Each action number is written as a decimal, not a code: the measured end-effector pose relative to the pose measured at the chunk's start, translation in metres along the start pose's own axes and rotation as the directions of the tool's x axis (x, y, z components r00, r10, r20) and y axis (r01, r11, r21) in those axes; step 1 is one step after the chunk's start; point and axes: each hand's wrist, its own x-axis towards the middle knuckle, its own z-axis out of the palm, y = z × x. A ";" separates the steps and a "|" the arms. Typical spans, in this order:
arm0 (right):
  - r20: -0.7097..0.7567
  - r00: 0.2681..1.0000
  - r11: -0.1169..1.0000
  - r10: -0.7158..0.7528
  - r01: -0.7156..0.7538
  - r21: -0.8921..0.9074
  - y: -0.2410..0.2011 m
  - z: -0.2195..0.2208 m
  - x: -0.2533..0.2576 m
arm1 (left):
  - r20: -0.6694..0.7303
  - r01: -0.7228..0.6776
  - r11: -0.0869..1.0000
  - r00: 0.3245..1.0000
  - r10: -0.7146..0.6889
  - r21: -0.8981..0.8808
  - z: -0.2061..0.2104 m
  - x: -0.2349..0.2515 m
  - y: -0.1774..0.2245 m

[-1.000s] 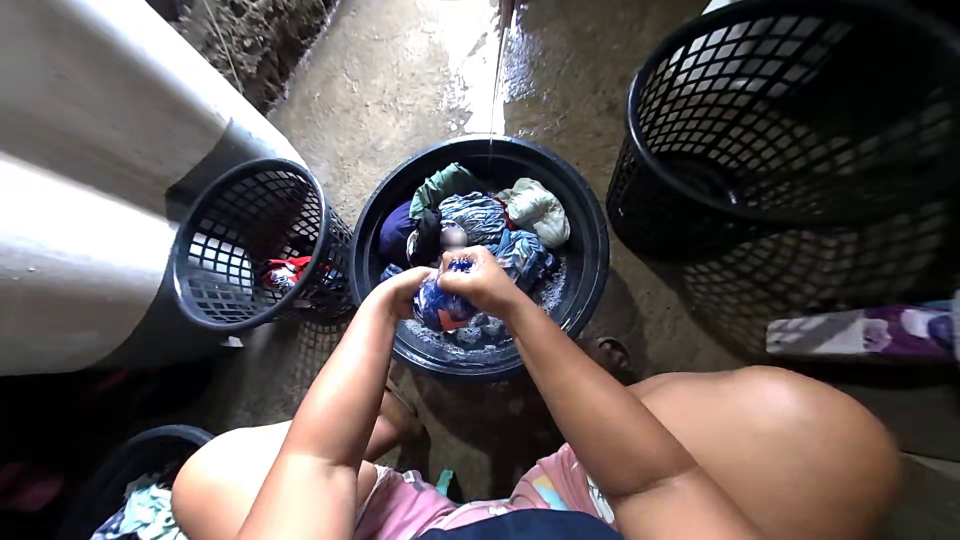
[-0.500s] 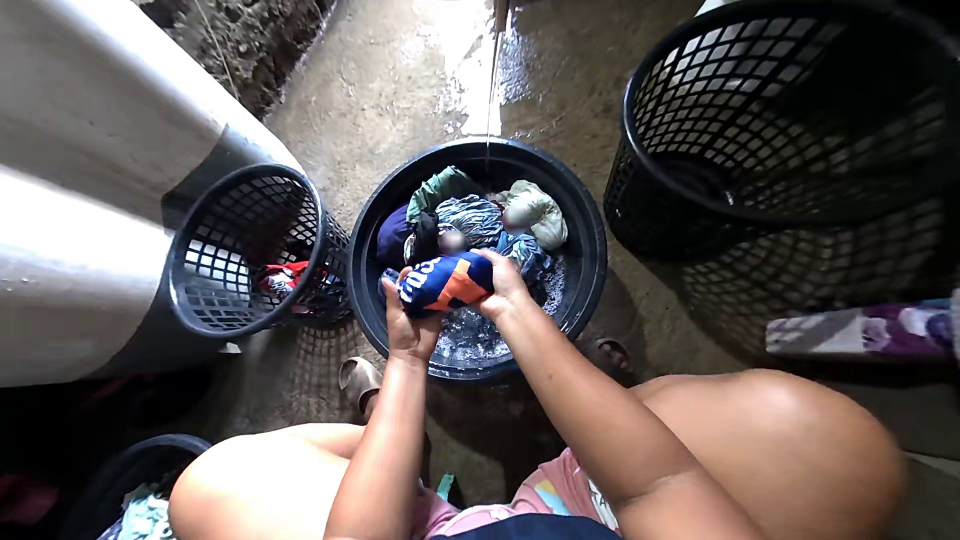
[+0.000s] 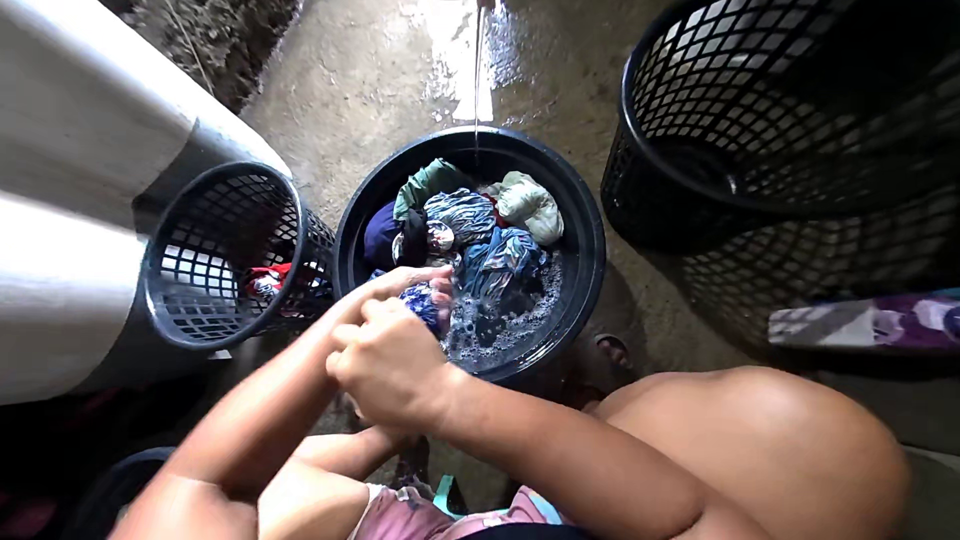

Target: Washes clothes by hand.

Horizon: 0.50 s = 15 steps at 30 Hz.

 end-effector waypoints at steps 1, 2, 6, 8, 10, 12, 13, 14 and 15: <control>-0.007 1.000 1.000 -0.023 0.023 -0.002 -0.003 0.006 -0.001 | 0.022 0.105 0.968 0.993 -0.113 0.229 -0.001 -0.002 0.013; -0.013 0.999 0.999 -0.047 0.047 -0.007 -0.005 0.012 -0.003 | -0.012 0.155 0.903 0.986 -0.164 0.400 0.004 -0.003 0.020; 0.090 0.993 0.997 -0.073 0.072 0.018 -0.008 0.026 -0.007 | -0.238 0.253 0.613 0.965 -0.107 0.748 0.026 0.001 0.016; 0.080 0.993 0.997 -0.082 0.081 0.018 -0.007 0.036 -0.010 | -0.283 0.286 0.473 0.956 -0.080 0.834 0.030 0.004 0.010; -0.048 0.993 0.995 -0.104 0.104 -0.001 -0.005 0.054 -0.014 | -0.284 0.294 0.303 0.956 -0.081 0.906 0.031 0.008 0.007; 0.065 0.997 0.995 -0.048 0.042 0.088 -0.006 0.060 -0.018 | -0.274 0.284 0.164 0.958 -0.078 0.945 0.028 0.012 0.001; 0.141 0.990 0.993 -0.016 -0.001 0.120 -0.006 0.060 -0.019 | -0.274 0.281 0.120 0.959 -0.069 0.952 0.026 0.014 -0.002; 0.199 0.980 0.992 0.007 -0.032 0.122 -0.006 0.060 -0.018 | -0.282 0.286 0.082 0.958 -0.061 0.955 0.025 0.016 -0.005; 0.248 0.968 0.991 0.030 -0.060 0.116 -0.007 0.059 -0.018 | -0.298 0.301 0.046 0.953 -0.052 0.953 0.026 0.017 -0.008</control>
